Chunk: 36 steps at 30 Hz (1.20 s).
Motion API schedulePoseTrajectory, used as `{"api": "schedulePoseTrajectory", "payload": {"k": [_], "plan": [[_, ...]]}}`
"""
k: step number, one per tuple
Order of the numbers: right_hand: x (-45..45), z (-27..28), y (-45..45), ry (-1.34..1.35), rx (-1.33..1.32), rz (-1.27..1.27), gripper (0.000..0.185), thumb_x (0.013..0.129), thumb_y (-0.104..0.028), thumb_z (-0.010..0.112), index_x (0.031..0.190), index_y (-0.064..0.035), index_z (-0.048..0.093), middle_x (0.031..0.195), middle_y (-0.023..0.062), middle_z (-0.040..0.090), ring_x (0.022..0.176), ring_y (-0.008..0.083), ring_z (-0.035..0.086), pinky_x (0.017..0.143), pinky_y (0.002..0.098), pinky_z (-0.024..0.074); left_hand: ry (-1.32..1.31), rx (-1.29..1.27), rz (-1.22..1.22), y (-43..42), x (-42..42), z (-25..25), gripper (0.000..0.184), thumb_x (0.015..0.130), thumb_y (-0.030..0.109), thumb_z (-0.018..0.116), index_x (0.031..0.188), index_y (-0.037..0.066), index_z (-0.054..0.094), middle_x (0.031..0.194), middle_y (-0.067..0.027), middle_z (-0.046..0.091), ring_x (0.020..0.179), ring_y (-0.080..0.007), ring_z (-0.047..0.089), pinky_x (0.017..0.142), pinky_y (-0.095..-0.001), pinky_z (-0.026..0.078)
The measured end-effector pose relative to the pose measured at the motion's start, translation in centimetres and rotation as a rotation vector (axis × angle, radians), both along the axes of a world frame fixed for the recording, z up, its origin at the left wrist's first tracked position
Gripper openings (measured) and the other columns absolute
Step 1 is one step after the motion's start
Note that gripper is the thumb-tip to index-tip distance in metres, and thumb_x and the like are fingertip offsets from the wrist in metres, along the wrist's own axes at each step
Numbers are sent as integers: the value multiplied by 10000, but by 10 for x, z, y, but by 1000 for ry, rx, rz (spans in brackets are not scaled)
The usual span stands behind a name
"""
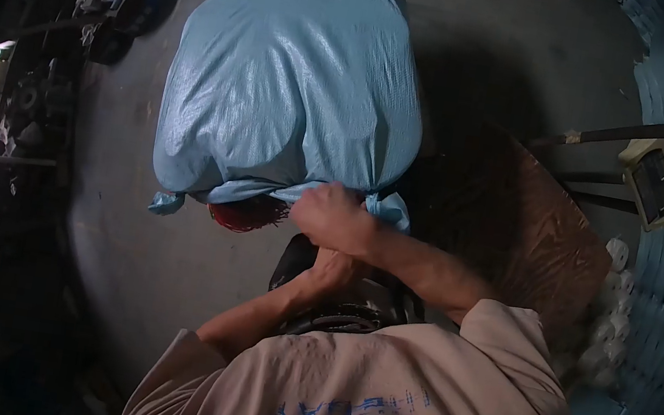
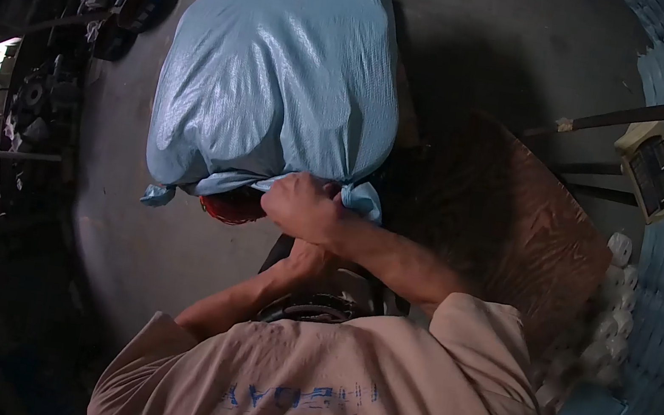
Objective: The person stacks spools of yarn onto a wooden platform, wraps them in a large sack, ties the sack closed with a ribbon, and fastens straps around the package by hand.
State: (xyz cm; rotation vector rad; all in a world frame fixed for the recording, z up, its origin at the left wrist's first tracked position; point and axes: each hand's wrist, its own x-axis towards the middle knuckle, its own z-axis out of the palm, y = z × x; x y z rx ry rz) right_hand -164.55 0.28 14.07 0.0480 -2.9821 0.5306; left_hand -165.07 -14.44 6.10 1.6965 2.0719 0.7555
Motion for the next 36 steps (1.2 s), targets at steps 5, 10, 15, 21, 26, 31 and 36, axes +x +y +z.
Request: {"api": "schedulePoseTrajectory", "payload": {"k": [5,10,15,21,26,31,36], "plan": [[74,9,113,-55,-232,-194,137,905,-202,716,824,-93,722,827,94,676,812,319,705,711,442,566,-211,-85,239,37,-15,33,481,1008,128,591,1471,11,529,1323,-189,647,1169,-324,644,1015,-448,499],[125,-166,66,304,-594,-668,80,894,-154,761,928,-86,734,837,75,691,805,277,704,703,418,556,-1273,-132,603,57,-9,4,305,1107,123,508,1345,6,659,1101,37,675,958,-92,584,835,-282,492],[107,-226,-41,-61,-2602,-476,178,982,-295,725,1066,-157,649,806,-44,593,712,120,605,610,327,507,-443,-408,499,72,-11,34,264,1089,239,544,1146,5,652,966,-204,732,914,-321,726,786,-416,539],[123,-315,-71,82,-988,-272,572,888,-191,720,1395,-92,475,1115,89,599,978,235,633,796,424,555,-329,-178,343,54,-30,24,219,1019,211,621,1064,-2,602,917,-249,701,852,-493,677,725,-551,538],[66,-325,-78,-395,-636,-319,495,956,-265,631,1412,-103,529,1220,125,630,1043,275,660,871,448,556,-213,116,77,-8,-75,82,163,953,142,677,1091,57,659,939,-145,710,816,-403,701,671,-467,564],[-51,-366,-94,-799,-23,-306,465,1023,-338,543,1429,-115,582,1324,161,660,1109,315,687,946,471,558,-387,170,50,-102,-121,86,452,954,184,691,1384,125,564,1365,-171,608,1118,-424,665,828,-455,579],[-61,-359,-135,-202,-276,-840,404,988,-352,583,1196,-37,727,1144,263,737,1066,469,691,965,537,545,-438,-234,244,-252,-188,27,512,953,219,706,1423,97,545,1329,-213,637,1160,-450,641,925,-501,554]]}}
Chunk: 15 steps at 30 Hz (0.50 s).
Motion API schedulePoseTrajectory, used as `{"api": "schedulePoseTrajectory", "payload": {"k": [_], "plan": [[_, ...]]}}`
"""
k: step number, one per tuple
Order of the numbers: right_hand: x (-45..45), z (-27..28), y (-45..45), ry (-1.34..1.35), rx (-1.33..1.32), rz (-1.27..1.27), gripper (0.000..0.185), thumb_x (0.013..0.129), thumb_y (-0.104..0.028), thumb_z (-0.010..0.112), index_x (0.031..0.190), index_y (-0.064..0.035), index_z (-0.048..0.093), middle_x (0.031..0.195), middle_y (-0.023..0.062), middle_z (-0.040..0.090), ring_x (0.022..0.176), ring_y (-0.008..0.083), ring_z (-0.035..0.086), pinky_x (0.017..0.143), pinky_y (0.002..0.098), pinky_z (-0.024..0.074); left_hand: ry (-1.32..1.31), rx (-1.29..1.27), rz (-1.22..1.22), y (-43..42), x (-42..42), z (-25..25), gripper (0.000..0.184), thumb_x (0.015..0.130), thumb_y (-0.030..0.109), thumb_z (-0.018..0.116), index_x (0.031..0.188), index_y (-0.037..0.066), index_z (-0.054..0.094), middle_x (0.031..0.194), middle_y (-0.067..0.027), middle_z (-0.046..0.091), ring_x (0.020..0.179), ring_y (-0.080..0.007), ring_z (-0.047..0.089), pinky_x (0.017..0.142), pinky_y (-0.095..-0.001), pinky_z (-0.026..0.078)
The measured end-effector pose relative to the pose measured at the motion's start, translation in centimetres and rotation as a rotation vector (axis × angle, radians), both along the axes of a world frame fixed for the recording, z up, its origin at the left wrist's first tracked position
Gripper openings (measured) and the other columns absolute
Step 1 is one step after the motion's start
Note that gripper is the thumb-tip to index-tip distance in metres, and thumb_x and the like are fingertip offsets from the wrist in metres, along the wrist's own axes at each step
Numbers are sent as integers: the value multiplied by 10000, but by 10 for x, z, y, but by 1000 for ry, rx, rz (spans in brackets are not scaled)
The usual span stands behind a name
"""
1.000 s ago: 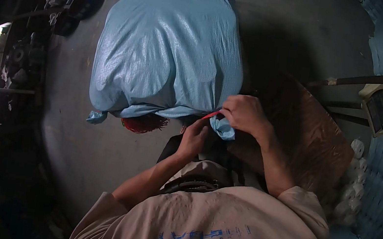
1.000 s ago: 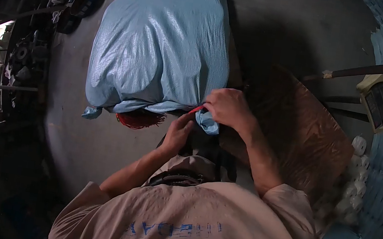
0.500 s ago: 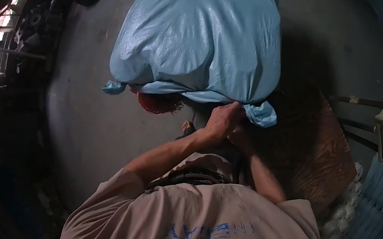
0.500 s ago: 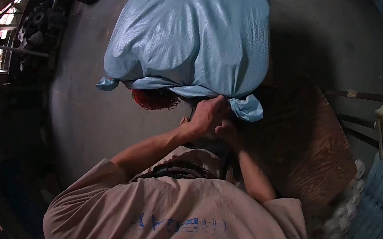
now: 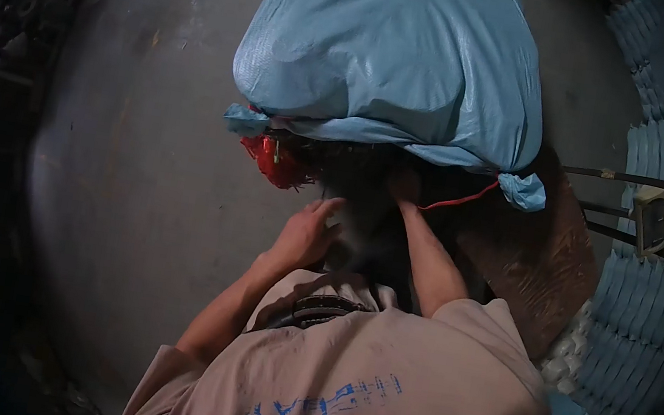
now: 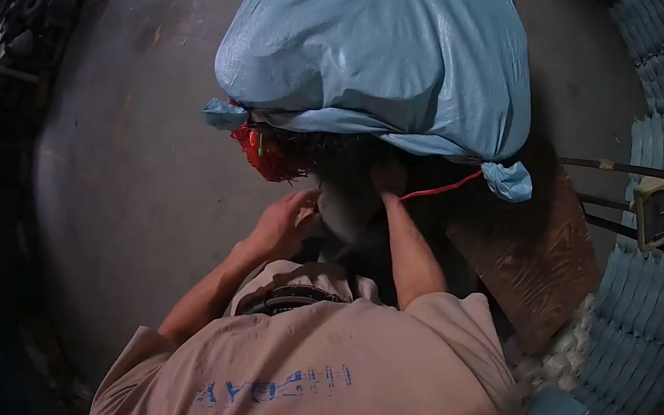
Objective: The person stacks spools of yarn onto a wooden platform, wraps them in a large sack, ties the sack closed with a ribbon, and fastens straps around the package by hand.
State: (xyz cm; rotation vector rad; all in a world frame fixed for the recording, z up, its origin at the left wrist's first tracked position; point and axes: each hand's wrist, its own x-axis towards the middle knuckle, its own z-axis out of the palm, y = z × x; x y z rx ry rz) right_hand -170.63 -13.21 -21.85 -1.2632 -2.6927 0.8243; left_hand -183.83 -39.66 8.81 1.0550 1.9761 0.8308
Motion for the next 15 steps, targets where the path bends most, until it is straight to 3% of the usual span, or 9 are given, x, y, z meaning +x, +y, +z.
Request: {"api": "schedulePoseTrajectory", "payload": {"k": [1,3,4,6,7,9,13,15], "plan": [[-3,7,-2,-12,16,7,404,988,-352,583,1196,-37,727,1144,263,737,1066,469,691,965,537,545,-38,-44,65,-28,-12,-20,486,947,216,707,1390,83,558,1277,-224,663,1126,-456,652,912,-506,553],[-8,23,-5,342,291,19,400,1010,-394,560,1165,-70,738,1113,247,741,1016,470,705,907,567,562,-84,-79,138,-74,-25,-53,461,941,213,708,1357,69,571,1225,-234,690,1092,-463,663,899,-512,553],[-12,29,-4,343,302,26,400,1010,-394,560,1165,-70,738,1113,247,741,1016,470,705,907,567,562,-37,-85,106,-91,-32,-66,419,959,188,696,1343,51,601,1158,-227,717,1006,-432,702,855,-485,573],[-19,46,-4,103,118,71,382,1018,-385,546,1149,-86,744,1105,233,742,1012,456,707,904,558,564,14,-88,70,-109,-50,-80,379,977,163,683,1329,32,630,1091,-220,744,919,-401,741,811,-459,594],[-22,56,-6,102,122,71,382,1018,-385,546,1149,-86,744,1105,233,742,1012,456,707,904,558,564,25,-122,9,-115,-58,-86,333,980,162,680,1280,20,652,1064,-222,747,908,-403,740,800,-459,589],[-24,91,-11,-186,135,-40,393,1025,-405,534,1101,-91,756,1096,217,748,1012,445,712,896,544,572,30,-153,-52,-113,-64,-83,292,983,161,676,1232,8,674,1036,-224,749,897,-405,739,788,-458,584],[4,130,-22,-323,209,91,325,1013,-359,586,1050,-76,741,1070,219,747,997,431,719,855,514,588,-35,-66,27,-75,-69,-69,234,999,170,657,1139,-14,691,1003,-231,736,875,-409,720,756,-454,566],[20,163,-30,-249,257,9,265,1046,-278,572,1020,-40,686,972,190,735,871,431,704,781,519,570,-39,-65,18,-48,-61,-64,242,1007,182,650,1138,-16,693,1011,-232,732,881,-404,716,757,-450,562]]}}
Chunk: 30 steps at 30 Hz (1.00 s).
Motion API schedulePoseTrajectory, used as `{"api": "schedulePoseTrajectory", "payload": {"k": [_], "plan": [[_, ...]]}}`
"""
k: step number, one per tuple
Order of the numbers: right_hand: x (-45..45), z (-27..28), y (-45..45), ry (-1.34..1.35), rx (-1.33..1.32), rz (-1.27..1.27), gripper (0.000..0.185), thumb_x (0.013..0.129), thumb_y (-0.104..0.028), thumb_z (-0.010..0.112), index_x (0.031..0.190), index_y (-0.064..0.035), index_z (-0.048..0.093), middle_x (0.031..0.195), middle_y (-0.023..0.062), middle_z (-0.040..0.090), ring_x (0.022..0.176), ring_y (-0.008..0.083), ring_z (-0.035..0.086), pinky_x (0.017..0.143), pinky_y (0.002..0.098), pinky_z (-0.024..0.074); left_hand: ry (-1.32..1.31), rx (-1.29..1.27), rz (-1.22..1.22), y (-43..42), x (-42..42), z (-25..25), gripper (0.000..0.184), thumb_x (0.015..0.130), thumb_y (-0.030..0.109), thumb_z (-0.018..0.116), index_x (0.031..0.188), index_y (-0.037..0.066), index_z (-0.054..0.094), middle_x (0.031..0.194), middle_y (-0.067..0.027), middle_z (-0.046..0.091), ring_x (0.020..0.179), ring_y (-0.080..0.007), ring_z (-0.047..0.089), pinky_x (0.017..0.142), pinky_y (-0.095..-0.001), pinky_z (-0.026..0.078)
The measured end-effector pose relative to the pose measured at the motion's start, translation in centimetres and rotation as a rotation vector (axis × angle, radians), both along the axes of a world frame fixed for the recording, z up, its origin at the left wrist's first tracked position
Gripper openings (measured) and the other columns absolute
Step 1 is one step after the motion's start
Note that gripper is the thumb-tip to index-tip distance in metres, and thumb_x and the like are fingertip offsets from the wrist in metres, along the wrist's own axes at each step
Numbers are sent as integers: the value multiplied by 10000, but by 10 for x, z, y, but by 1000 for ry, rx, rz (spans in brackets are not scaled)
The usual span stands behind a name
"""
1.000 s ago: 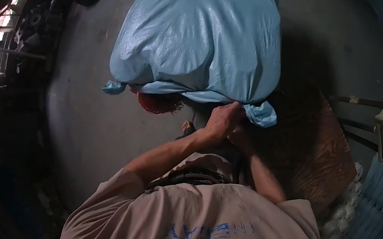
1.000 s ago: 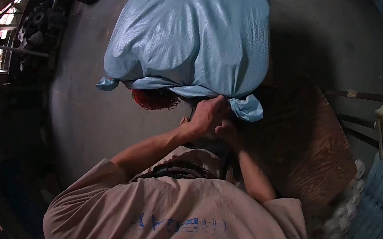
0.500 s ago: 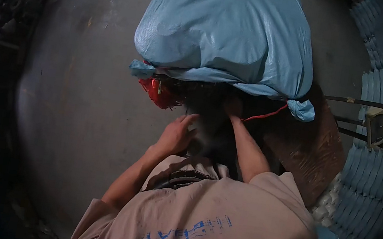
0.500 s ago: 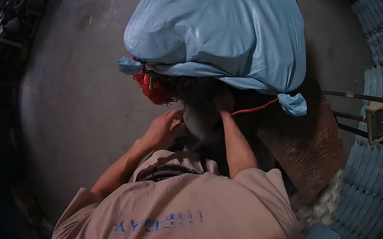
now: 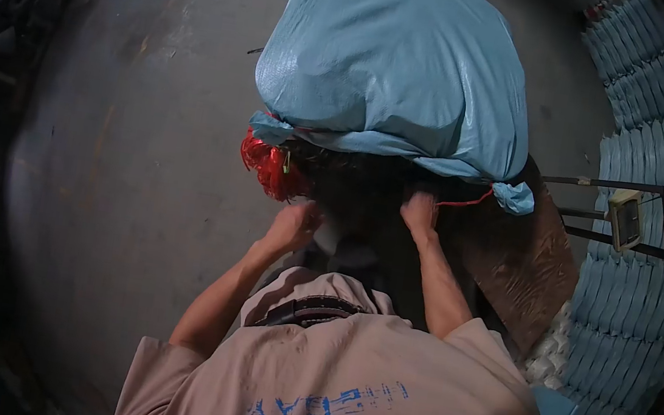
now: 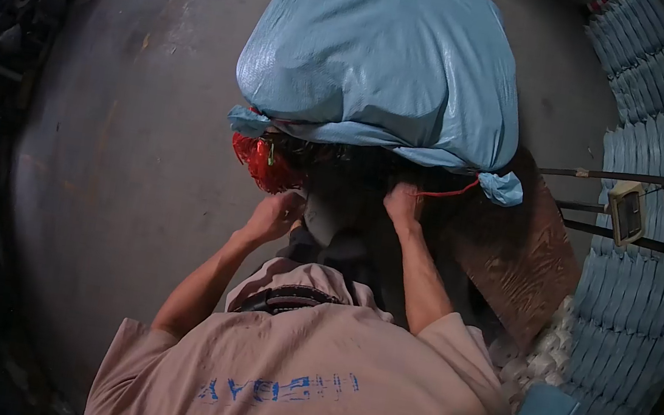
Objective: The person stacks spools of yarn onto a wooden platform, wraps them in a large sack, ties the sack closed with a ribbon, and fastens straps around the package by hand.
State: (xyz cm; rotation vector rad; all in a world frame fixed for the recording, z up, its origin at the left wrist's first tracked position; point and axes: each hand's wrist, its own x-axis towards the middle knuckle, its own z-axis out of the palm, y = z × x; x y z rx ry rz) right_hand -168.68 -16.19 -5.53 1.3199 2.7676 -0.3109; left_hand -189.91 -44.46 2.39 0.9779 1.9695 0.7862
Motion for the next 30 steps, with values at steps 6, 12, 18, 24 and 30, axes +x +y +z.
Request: {"api": "schedulePoseTrajectory", "payload": {"k": [6,12,18,24,30], "plan": [[-1,257,-59,480,-1028,455,114,1000,-120,683,948,-35,628,797,149,662,691,289,645,629,373,483,-1556,110,343,96,28,81,431,1080,413,573,1259,25,632,1116,-68,721,948,-242,660,805,-391,513],[82,347,1,644,-1093,539,151,990,-83,686,869,-22,619,737,111,637,640,238,612,594,355,473,-1242,1571,255,2,-145,202,103,1051,100,521,1016,43,599,906,-16,466,736,-153,371,697,-317,381],[281,116,176,900,-1921,-455,222,1018,-170,557,832,-68,625,732,-6,588,613,93,525,544,229,384,-877,560,1142,-270,-273,-24,261,1103,361,572,967,141,610,965,18,631,735,-138,542,746,-276,497],[240,50,270,947,-995,-816,247,1046,-264,513,1028,-67,661,868,-32,573,732,96,517,616,233,416,-916,618,1800,-242,-284,-85,345,1092,180,466,1385,7,526,1384,-172,582,1252,-280,590,934,-319,567],[99,136,270,898,-1000,-852,659,1103,-531,408,1601,-109,315,1601,64,339,1462,230,314,1190,368,246,-608,347,678,92,-389,-57,523,1137,385,453,1413,-36,598,1400,-172,646,1325,-290,577,1139,-400,448]]}}
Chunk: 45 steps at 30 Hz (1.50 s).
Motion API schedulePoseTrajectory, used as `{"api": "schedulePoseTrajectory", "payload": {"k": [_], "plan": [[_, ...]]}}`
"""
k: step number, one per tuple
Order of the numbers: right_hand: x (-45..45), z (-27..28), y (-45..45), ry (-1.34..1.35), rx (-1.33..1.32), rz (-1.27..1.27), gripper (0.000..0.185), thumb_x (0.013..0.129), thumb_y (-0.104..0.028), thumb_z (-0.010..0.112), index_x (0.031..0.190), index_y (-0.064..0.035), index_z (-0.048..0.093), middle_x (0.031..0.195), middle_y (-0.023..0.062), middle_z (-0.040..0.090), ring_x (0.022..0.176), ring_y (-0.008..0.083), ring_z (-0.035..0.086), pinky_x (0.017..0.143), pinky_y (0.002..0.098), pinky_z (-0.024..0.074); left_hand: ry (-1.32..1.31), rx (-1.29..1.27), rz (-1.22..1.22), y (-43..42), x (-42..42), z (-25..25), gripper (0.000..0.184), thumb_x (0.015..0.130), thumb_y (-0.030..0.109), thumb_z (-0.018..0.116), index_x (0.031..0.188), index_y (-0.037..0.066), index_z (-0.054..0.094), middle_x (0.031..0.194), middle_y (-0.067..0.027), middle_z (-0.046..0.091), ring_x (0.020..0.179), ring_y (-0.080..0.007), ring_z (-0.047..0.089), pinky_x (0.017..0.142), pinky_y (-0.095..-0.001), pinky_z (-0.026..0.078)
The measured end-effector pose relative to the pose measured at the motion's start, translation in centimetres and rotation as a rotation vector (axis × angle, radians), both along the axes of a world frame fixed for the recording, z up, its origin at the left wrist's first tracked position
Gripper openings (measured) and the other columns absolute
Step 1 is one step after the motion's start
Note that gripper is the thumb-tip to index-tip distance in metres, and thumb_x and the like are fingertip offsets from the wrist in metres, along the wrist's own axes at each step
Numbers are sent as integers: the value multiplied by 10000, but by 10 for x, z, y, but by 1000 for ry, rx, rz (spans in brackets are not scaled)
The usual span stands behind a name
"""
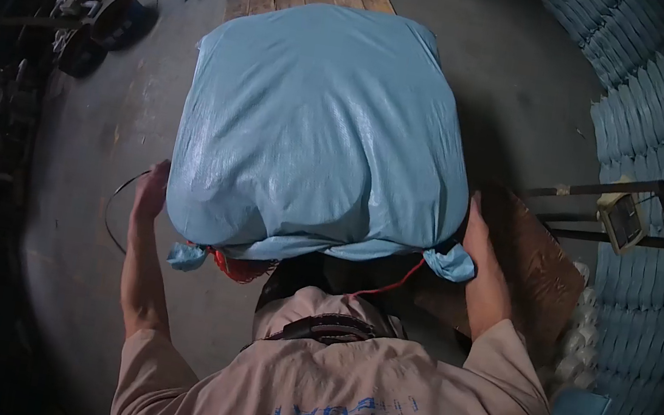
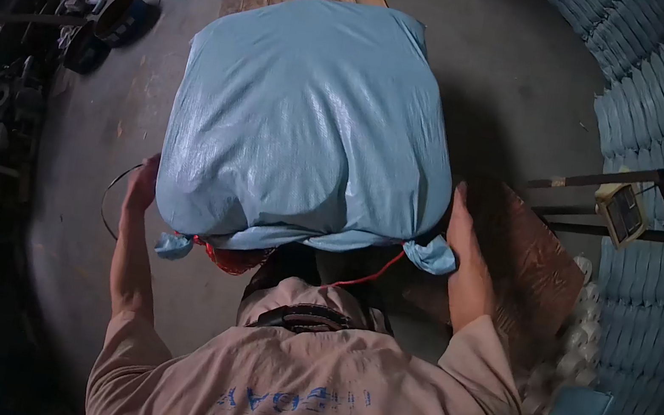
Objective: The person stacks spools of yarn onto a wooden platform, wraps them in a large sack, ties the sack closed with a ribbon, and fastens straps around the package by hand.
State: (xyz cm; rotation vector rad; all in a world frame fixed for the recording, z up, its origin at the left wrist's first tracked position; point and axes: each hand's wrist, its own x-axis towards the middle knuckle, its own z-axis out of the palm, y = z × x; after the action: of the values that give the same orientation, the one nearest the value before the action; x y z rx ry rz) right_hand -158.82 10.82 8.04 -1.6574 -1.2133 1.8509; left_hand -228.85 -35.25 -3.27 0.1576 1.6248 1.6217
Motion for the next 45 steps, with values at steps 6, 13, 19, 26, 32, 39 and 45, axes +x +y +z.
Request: {"api": "schedulePoseTrajectory", "payload": {"k": [6,13,19,26,32,39,45], "plan": [[-23,-38,51,106,-295,-113,779,1097,-592,399,1685,-115,218,1735,83,229,1584,256,240,1284,413,204,108,-747,-426,82,69,-36,457,1134,366,465,1304,0,678,1236,-103,711,1170,-222,640,1053,-359,469],[-62,-63,108,86,75,-126,761,1078,-589,471,1643,-95,348,1650,86,401,1507,267,380,1240,422,292,150,-742,-493,73,91,-30,392,1126,317,476,1207,9,705,1136,-68,709,1105,-193,635,1010,-337,467],[-29,-110,182,113,192,362,984,991,-599,642,1654,14,251,1670,194,367,1538,258,358,1249,429,315,136,-566,-480,52,106,56,354,1119,274,485,1125,17,728,1049,-37,707,1049,-168,631,974,-319,465],[-90,13,204,-140,144,486,274,1041,-283,624,854,-93,687,735,-68,548,616,40,448,491,221,336,871,101,-243,231,55,228,102,1013,51,526,940,52,598,945,-15,579,885,-143,545,801,-291,427],[-101,51,166,-197,779,615,199,1001,-159,642,921,-1,731,828,156,729,777,280,711,726,393,538,708,-36,-939,459,341,201,434,1111,317,449,851,55,677,759,-191,658,841,-420,679,751,-486,521],[-86,73,106,-277,1105,660,130,985,-110,660,899,-14,674,854,155,699,769,357,713,650,417,558,948,137,-1021,513,426,104,351,983,211,613,1228,-38,576,1224,-265,659,1032,-466,665,878,-533,554],[-118,72,125,122,1102,423,322,1067,-279,551,928,-12,668,865,157,712,810,361,712,754,395,583,677,163,-1138,516,426,94,231,914,150,630,1031,-30,717,1065,-243,724,989,-484,670,872,-519,536]]}}
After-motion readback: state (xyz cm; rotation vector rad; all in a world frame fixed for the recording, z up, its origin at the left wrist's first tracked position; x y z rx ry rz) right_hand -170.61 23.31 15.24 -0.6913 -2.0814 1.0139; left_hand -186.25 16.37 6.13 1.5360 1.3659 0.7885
